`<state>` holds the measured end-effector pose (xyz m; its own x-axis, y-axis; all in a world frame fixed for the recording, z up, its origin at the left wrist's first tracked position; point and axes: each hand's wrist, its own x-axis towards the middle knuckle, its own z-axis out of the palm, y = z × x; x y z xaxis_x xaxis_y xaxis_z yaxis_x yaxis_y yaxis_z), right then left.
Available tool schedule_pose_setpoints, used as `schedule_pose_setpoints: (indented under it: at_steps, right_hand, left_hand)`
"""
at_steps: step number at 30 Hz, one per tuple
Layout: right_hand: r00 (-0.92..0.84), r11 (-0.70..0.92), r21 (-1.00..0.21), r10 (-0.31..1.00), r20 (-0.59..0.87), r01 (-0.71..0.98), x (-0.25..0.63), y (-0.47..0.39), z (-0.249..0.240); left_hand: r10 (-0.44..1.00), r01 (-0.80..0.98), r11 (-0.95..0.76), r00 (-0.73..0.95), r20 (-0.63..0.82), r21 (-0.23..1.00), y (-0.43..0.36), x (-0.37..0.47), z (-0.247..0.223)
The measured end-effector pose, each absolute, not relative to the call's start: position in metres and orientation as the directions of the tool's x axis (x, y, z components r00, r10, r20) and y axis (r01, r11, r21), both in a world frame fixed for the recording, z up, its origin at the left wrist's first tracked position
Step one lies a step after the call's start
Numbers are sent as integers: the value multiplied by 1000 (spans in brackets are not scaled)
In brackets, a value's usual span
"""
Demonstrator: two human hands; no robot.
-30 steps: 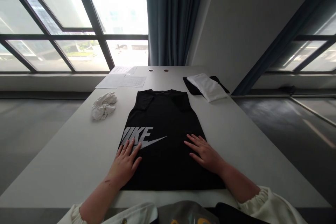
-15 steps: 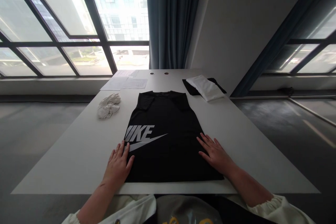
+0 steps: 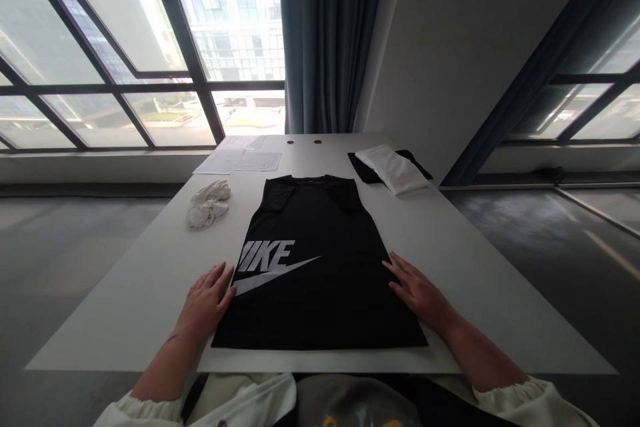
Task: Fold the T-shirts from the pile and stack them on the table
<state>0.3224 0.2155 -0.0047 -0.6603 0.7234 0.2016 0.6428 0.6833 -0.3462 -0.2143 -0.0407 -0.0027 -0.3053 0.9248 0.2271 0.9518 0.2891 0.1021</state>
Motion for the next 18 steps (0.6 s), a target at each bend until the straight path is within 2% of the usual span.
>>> schedule_pose_setpoints:
  at_steps: [3,10,18]
  right_hand:
    - [-627,662,-363,746,227,656,333,230,-5]
    - [-609,663,-273,749,262,698,334,237,-11]
    - [-588,651,-294,759,280,700,331,236,-10]
  left_hand:
    - [925,953,283,-301,234,109,-40,-211,-2]
    - [914,945,301,-324,246,124,-38,-212,-1]
    - [913,941,316,-337,229,123,-37,-209,3]
